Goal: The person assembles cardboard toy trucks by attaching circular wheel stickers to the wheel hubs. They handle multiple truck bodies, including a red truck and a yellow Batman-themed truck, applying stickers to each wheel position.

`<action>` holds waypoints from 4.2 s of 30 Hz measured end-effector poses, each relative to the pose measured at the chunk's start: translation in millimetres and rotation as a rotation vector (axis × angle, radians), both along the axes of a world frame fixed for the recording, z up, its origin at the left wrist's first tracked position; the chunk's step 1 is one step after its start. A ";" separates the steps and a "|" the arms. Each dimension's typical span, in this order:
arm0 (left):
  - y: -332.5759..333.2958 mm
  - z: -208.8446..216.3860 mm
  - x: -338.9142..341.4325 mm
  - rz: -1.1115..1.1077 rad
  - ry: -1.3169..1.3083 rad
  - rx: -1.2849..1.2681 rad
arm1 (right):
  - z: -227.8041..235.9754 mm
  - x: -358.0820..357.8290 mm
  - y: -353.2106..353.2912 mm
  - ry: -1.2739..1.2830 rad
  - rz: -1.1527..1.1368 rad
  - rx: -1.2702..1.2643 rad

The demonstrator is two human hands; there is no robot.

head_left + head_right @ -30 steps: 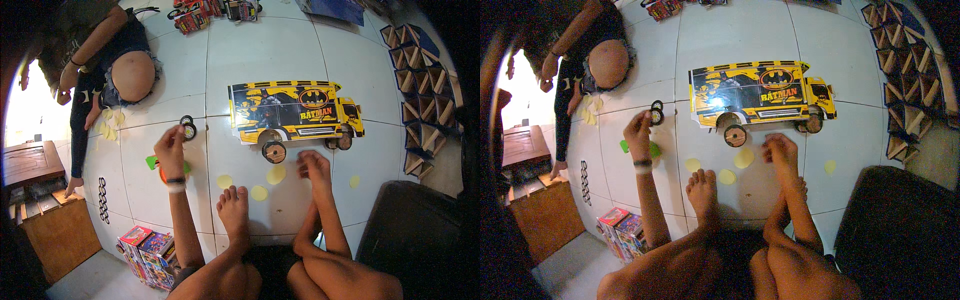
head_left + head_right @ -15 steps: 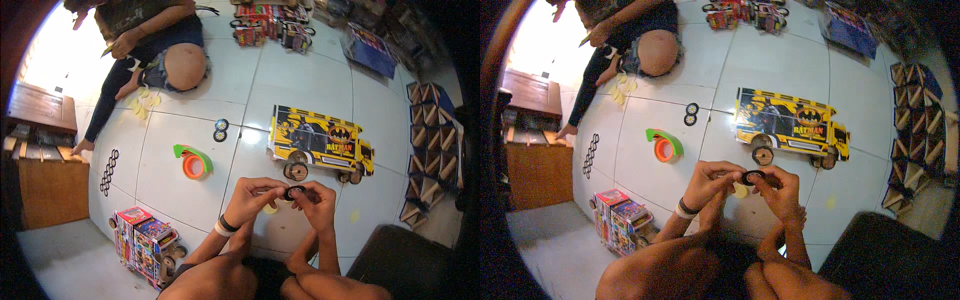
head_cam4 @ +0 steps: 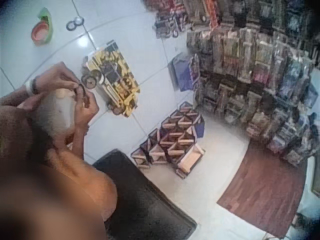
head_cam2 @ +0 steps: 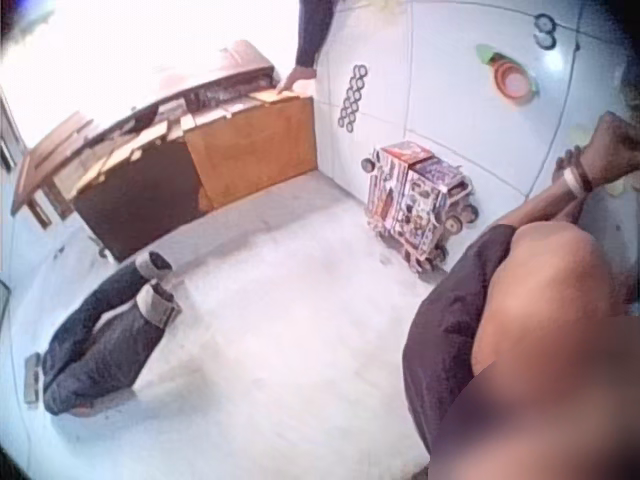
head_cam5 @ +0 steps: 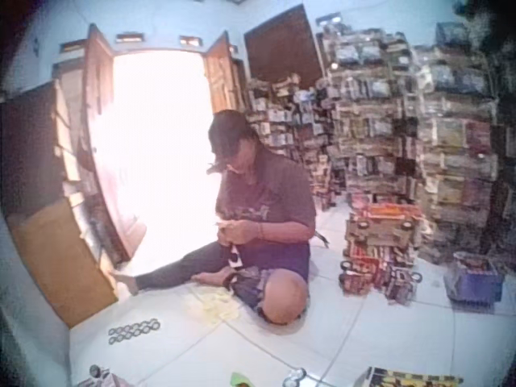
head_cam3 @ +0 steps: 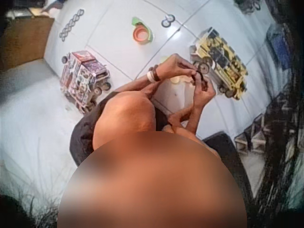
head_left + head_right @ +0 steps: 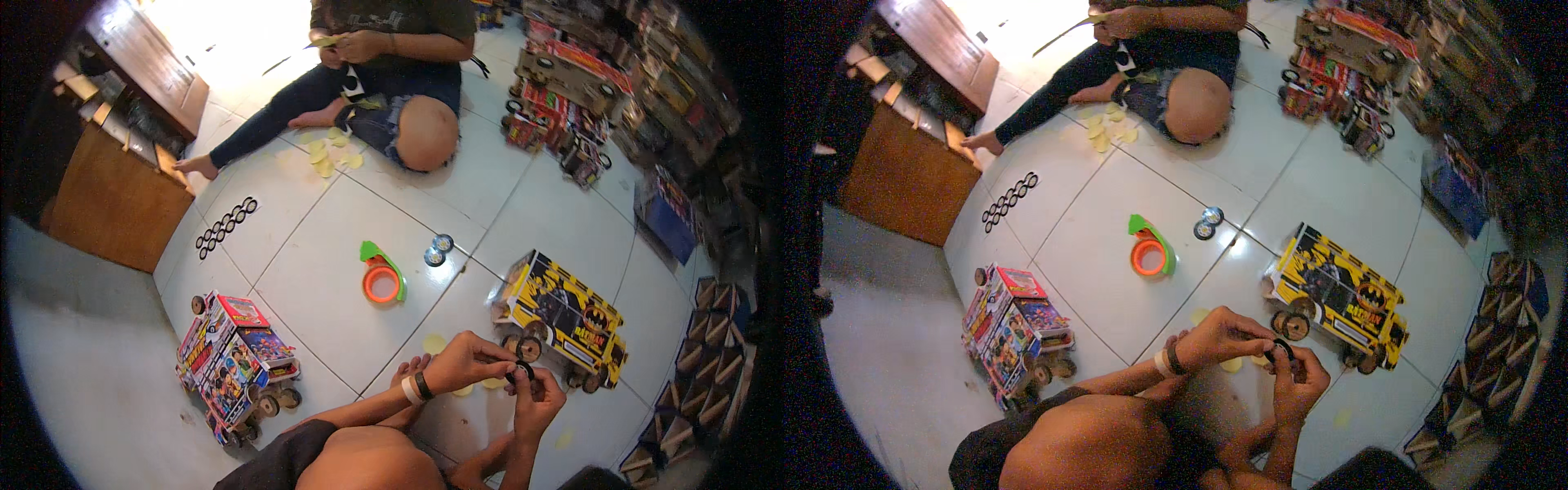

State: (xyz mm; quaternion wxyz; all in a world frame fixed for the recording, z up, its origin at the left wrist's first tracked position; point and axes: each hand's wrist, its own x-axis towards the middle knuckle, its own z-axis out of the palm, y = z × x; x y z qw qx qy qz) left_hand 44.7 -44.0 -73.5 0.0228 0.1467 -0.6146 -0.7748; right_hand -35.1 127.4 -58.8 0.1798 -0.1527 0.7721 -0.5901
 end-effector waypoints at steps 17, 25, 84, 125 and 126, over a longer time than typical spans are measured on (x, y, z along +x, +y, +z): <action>1.5 -1.6 -0.6 0.093 0.112 -0.304 | 2.9 5.0 -2.9 0.005 0.016 0.000; 5.7 -1.9 -1.9 0.053 0.082 -0.058 | -2.3 -1.8 2.0 -0.003 0.004 -0.046; 18.5 4.8 -12.5 -0.015 -0.043 0.104 | -2.6 -17.2 23.6 -0.232 -0.056 -0.084; 18.9 20.2 -21.8 0.026 -0.221 0.064 | -27.3 -18.9 25.0 -0.290 0.069 -0.196; 18.8 19.7 -21.2 0.022 -0.228 0.061 | -28.4 -18.5 24.6 -0.281 0.070 -0.196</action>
